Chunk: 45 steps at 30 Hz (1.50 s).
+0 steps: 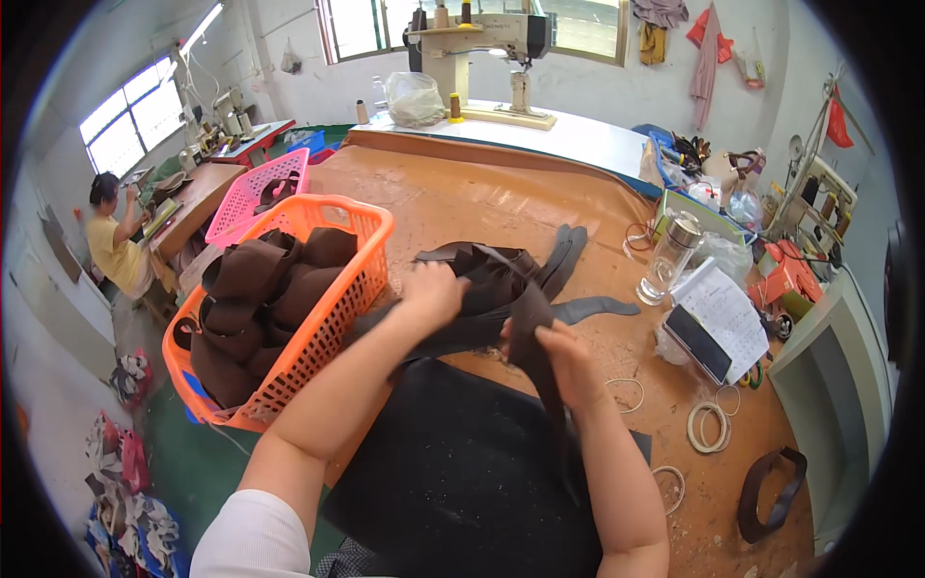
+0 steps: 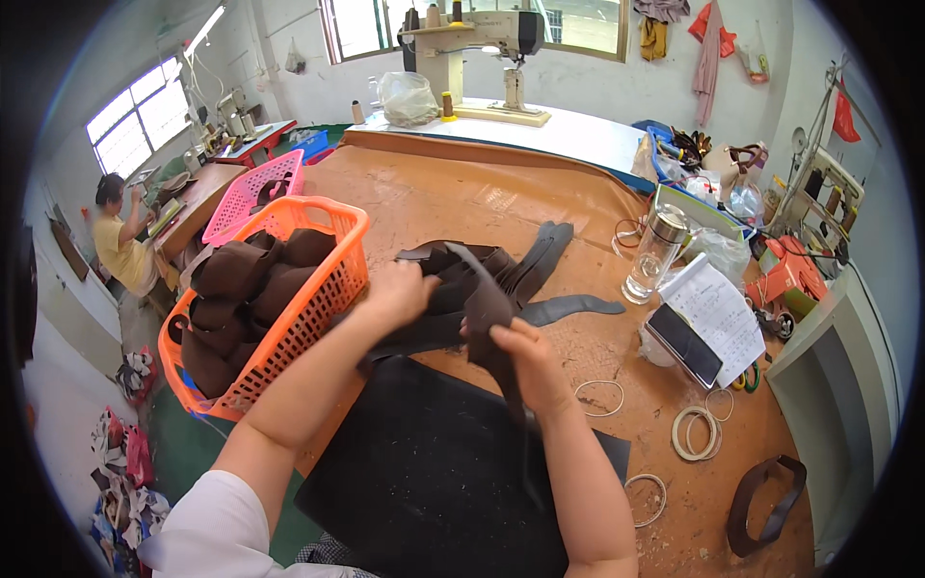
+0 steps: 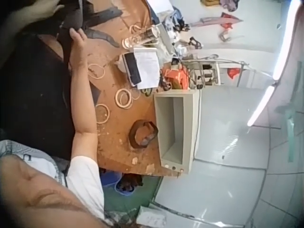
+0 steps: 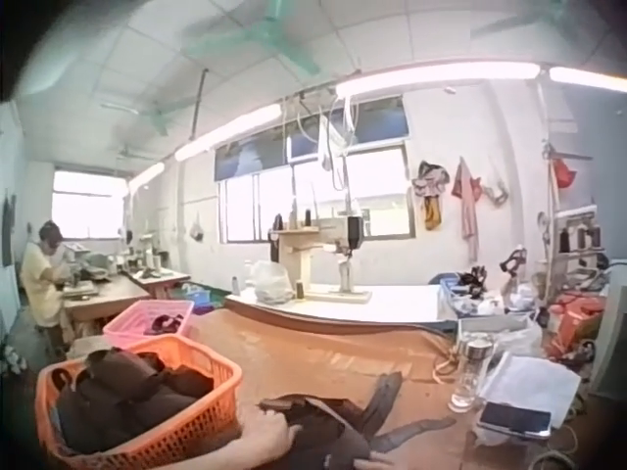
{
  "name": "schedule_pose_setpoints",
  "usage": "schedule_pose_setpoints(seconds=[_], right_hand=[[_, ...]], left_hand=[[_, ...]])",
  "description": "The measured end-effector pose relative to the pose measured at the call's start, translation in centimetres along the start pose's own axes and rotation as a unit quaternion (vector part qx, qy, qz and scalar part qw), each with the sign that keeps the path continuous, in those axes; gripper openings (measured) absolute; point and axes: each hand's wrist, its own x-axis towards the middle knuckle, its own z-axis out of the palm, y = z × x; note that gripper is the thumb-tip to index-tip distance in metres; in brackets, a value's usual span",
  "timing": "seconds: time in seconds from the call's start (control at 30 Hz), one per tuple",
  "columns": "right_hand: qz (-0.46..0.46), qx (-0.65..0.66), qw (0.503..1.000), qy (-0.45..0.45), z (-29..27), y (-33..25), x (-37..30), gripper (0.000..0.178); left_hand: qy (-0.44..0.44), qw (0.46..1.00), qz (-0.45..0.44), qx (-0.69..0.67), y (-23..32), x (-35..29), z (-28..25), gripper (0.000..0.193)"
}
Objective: Manually assembling and inspecting leather shoe upper components at a factory workbench.
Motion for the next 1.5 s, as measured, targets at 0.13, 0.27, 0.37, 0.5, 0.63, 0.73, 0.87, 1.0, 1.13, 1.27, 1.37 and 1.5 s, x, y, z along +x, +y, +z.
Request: schedule_pose_setpoints(seconds=[0.13,0.27,0.37,0.5,0.63,0.73,0.87,1.0,1.13,1.27,1.37,1.5], right_hand=[[0.030,0.022,0.992,0.123,-0.6,0.0,3.7,0.041],[-0.105,-0.034,0.991,0.072,-2.7,-6.5,7.2,0.038],[-0.239,-0.011,0.964,0.120,-4.4,-16.1,8.3,0.036],[-0.317,-0.044,0.938,0.136,-7.4,-26.4,6.2,0.026],[-0.317,-0.123,0.922,0.188,-3.5,-27.5,4.6,0.026],[-0.254,-0.185,0.937,0.150,-2.2,-24.4,2.4,0.023],[-0.202,-0.228,0.944,0.127,0.7,-22.5,0.8,0.021],[-0.201,-0.241,0.940,0.136,1.8,-23.1,-1.9,0.019],[-0.207,-0.204,0.940,0.179,1.7,-22.4,-6.1,0.023],[-0.218,-0.148,0.935,0.238,3.3,-20.3,-12.9,0.024],[-0.207,-0.109,0.919,0.319,3.1,-18.1,-19.2,0.027],[-0.149,-0.113,0.910,0.371,4.2,-13.6,-24.2,0.031]], left_hand=[[0.125,0.989,0.024,-0.077,-2.1,-1.3,7.7,0.062],[0.166,0.981,0.016,-0.101,-2.9,-1.3,9.9,0.060],[0.132,0.986,0.019,-0.100,-1.9,-1.1,9.6,0.056],[0.123,0.987,0.023,-0.098,-0.9,-1.0,9.5,0.055],[0.096,0.993,0.012,-0.071,-2.1,-0.9,8.9,0.061],[0.008,0.998,0.000,-0.068,-2.2,0.2,7.1,0.073],[0.065,0.994,0.083,-0.043,0.3,-0.1,4.1,0.062],[0.184,0.889,0.330,-0.259,7.4,-3.4,0.2,0.047],[0.188,0.824,0.460,-0.274,12.5,-5.5,1.5,0.045],[0.164,0.822,0.422,-0.345,16.0,-6.2,2.8,0.034],[0.145,0.819,0.411,-0.373,18.4,-6.8,2.6,0.030],[0.120,0.831,0.397,-0.369,20.5,-7.2,2.9,0.029]])
